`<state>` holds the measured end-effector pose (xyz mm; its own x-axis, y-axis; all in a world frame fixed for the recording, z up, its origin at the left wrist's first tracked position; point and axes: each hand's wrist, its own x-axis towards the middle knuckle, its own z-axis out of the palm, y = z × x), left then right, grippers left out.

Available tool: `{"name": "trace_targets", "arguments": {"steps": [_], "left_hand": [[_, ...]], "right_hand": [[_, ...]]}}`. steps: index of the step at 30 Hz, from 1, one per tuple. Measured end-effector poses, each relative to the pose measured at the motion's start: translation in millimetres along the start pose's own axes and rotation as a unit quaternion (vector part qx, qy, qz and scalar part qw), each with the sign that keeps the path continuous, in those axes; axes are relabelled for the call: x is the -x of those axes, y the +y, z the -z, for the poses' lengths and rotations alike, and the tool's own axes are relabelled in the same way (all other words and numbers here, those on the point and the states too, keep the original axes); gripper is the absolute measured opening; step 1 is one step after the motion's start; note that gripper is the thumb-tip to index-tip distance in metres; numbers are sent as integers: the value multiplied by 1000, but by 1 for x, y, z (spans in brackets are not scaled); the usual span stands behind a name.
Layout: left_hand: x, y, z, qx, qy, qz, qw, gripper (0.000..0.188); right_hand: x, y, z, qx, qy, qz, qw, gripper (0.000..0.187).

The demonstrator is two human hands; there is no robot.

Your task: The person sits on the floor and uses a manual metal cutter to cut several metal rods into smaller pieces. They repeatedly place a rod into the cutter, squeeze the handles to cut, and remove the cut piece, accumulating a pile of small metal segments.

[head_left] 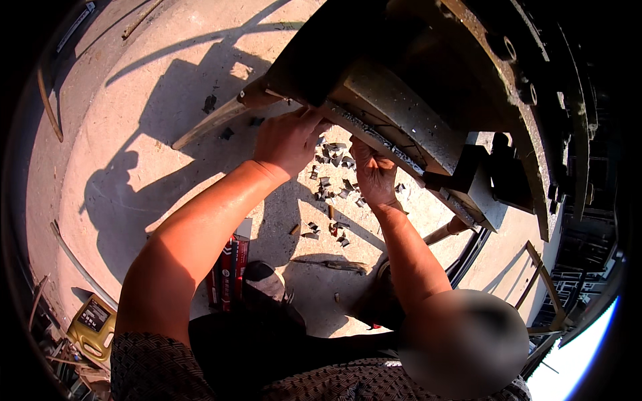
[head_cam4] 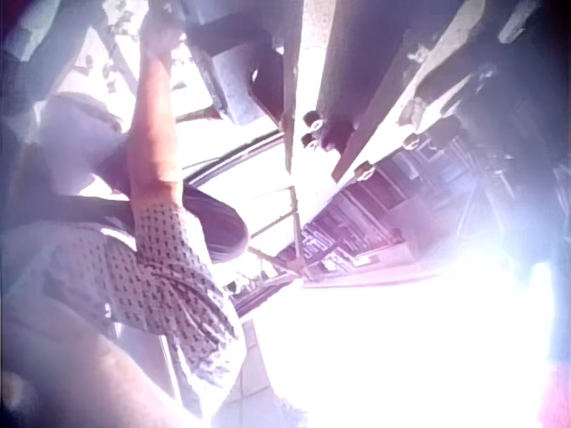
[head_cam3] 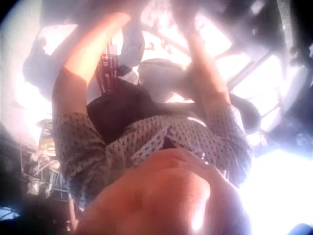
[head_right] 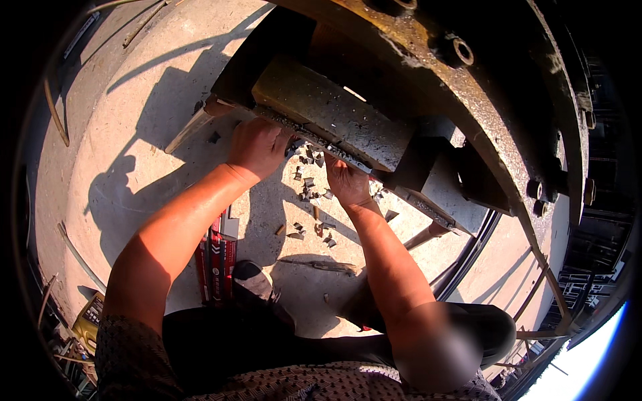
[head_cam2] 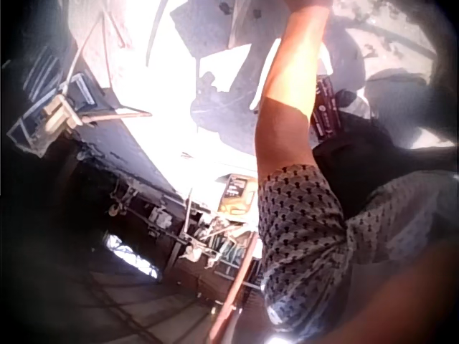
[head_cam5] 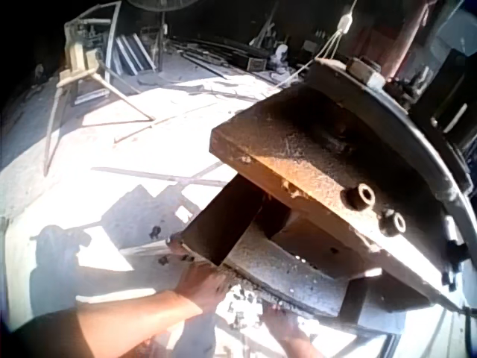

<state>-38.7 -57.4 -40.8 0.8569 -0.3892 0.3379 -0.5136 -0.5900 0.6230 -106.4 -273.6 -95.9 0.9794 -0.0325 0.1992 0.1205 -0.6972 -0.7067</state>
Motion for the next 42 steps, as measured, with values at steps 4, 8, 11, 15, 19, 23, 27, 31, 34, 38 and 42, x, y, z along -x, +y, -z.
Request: {"name": "trace_targets", "arguments": {"steps": [4, 8, 11, 15, 19, 23, 27, 31, 34, 38, 42], "left_hand": [[0, 3, 2, 19, 0, 18, 1000, 18], [5, -2, -2, 11, -55, 19, 998, 23], [7, 1, 0, 4, -56, 30, 998, 22], [9, -1, -3, -13, -27, 34, 999, 20], [9, -1, 2, 1, -39, 37, 999, 21], [8, -7, 2, 5, -26, 12, 1000, 21], [5, -10, 1, -7, -27, 15, 999, 21], [1, -13, -1, -1, -27, 9, 1000, 25], [-5, -13, -1, 10, -6, -2, 1000, 21], [-6, -13, 6, -15, -6, 3, 1000, 19], [-11, -4, 6, -3, 13, -8, 1000, 18]], "right_hand": [[-11, -48, 11, -260, 53, -25, 964, 12], [-9, -64, 17, -250, 27, -29, 967, 25], [-8, -66, 21, -248, 21, -49, 967, 31], [-8, -67, 18, -261, 16, -46, 964, 30], [-8, -68, 19, -275, -3, -53, 960, 29], [-12, -65, 17, -255, 5, -61, 965, 29], [-16, -68, 22, -190, -13, -69, 979, 27], [-5, -72, 29, -130, -33, -71, 988, 23], [-3, -68, 32, -116, -32, -89, 989, 13], [-9, -65, 27, -74, -13, -12, 997, 12], [-5, -60, 36, -29, 15, -30, 999, 18]]}}
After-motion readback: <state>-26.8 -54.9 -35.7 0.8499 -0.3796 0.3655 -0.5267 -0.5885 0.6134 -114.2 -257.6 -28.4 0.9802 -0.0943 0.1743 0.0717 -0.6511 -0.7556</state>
